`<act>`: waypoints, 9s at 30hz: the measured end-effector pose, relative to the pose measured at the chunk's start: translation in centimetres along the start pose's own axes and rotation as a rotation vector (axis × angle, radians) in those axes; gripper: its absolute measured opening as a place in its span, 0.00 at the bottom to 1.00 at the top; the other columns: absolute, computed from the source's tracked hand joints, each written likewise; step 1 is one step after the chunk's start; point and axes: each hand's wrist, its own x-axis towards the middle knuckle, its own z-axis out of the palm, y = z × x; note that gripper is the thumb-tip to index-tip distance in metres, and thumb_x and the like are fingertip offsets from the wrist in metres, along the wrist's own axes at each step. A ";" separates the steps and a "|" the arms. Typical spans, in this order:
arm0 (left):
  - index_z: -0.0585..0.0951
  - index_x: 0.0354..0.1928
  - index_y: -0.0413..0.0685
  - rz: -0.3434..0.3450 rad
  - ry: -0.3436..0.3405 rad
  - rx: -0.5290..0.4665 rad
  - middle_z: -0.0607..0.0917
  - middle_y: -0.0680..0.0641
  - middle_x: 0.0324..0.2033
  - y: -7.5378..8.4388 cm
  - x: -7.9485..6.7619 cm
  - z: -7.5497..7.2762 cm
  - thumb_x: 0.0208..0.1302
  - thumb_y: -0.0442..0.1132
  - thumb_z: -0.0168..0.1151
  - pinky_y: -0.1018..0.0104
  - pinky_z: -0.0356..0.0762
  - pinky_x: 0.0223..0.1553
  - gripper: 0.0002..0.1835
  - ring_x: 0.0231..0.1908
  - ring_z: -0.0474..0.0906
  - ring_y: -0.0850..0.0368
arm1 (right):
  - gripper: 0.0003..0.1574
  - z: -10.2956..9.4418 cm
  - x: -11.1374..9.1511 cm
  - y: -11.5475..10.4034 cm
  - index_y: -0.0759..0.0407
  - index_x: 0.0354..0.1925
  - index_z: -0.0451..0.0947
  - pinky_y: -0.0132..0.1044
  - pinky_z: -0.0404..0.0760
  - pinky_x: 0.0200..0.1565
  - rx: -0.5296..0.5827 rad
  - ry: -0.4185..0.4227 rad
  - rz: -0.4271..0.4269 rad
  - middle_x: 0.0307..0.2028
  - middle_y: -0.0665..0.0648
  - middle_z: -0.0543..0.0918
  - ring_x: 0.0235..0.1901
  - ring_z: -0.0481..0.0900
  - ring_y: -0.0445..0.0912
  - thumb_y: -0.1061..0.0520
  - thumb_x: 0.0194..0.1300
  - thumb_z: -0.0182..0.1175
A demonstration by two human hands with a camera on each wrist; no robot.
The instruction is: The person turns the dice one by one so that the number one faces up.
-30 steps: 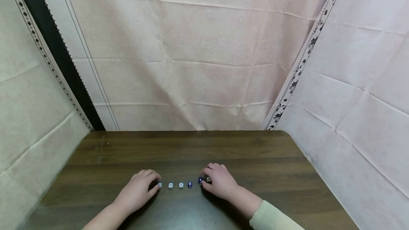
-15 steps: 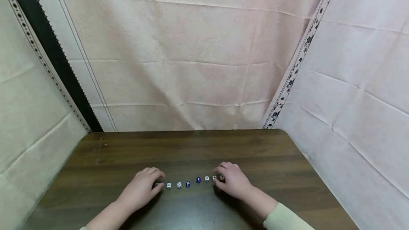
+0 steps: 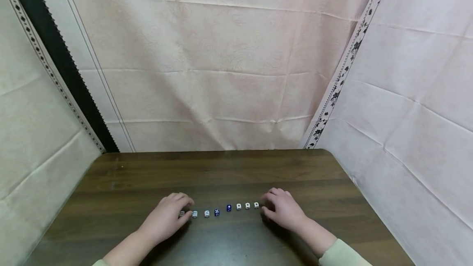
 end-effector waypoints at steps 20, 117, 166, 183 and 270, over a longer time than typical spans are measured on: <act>0.84 0.41 0.60 -0.013 0.008 0.012 0.81 0.61 0.44 -0.1 -0.2 0.1 0.63 0.46 0.69 0.49 0.72 0.58 0.06 0.53 0.75 0.57 | 0.08 1.4 1.2 0.5 0.48 0.38 0.85 0.44 0.73 0.44 0.062 -0.068 0.028 0.38 0.44 0.80 0.42 0.77 0.41 0.49 0.60 0.71; 0.83 0.36 0.62 0.119 -0.140 0.047 0.81 0.56 0.44 4.0 4.4 2.6 0.64 0.51 0.67 0.46 0.72 0.54 0.06 0.50 0.76 0.51 | 0.04 1.5 1.4 0.2 0.46 0.37 0.87 0.42 0.72 0.40 -0.018 -0.064 -0.041 0.34 0.41 0.80 0.37 0.76 0.41 0.50 0.65 0.67; 0.85 0.35 0.61 0.065 -0.124 0.058 0.81 0.53 0.43 4.8 5.6 4.3 0.66 0.48 0.65 0.45 0.70 0.55 0.04 0.50 0.75 0.49 | 0.07 1.3 1.6 -0.1 0.50 0.34 0.87 0.38 0.70 0.35 -0.031 -0.035 -0.069 0.31 0.42 0.79 0.34 0.75 0.41 0.49 0.64 0.68; 0.87 0.38 0.58 0.033 -0.132 0.042 0.81 0.52 0.44 4.8 6.0 4.4 0.68 0.46 0.63 0.46 0.70 0.56 0.06 0.51 0.75 0.48 | 0.05 1.5 1.6 0.1 0.49 0.35 0.87 0.39 0.71 0.36 -0.033 -0.042 -0.060 0.31 0.42 0.79 0.35 0.75 0.41 0.51 0.63 0.68; 0.85 0.36 0.57 0.071 -0.156 -0.006 0.82 0.53 0.43 4.5 5.6 4.2 0.62 0.46 0.69 0.46 0.71 0.55 0.04 0.50 0.76 0.50 | 0.06 1.6 1.4 0.2 0.48 0.38 0.88 0.42 0.74 0.40 0.009 -0.083 -0.032 0.33 0.42 0.80 0.37 0.76 0.41 0.50 0.65 0.67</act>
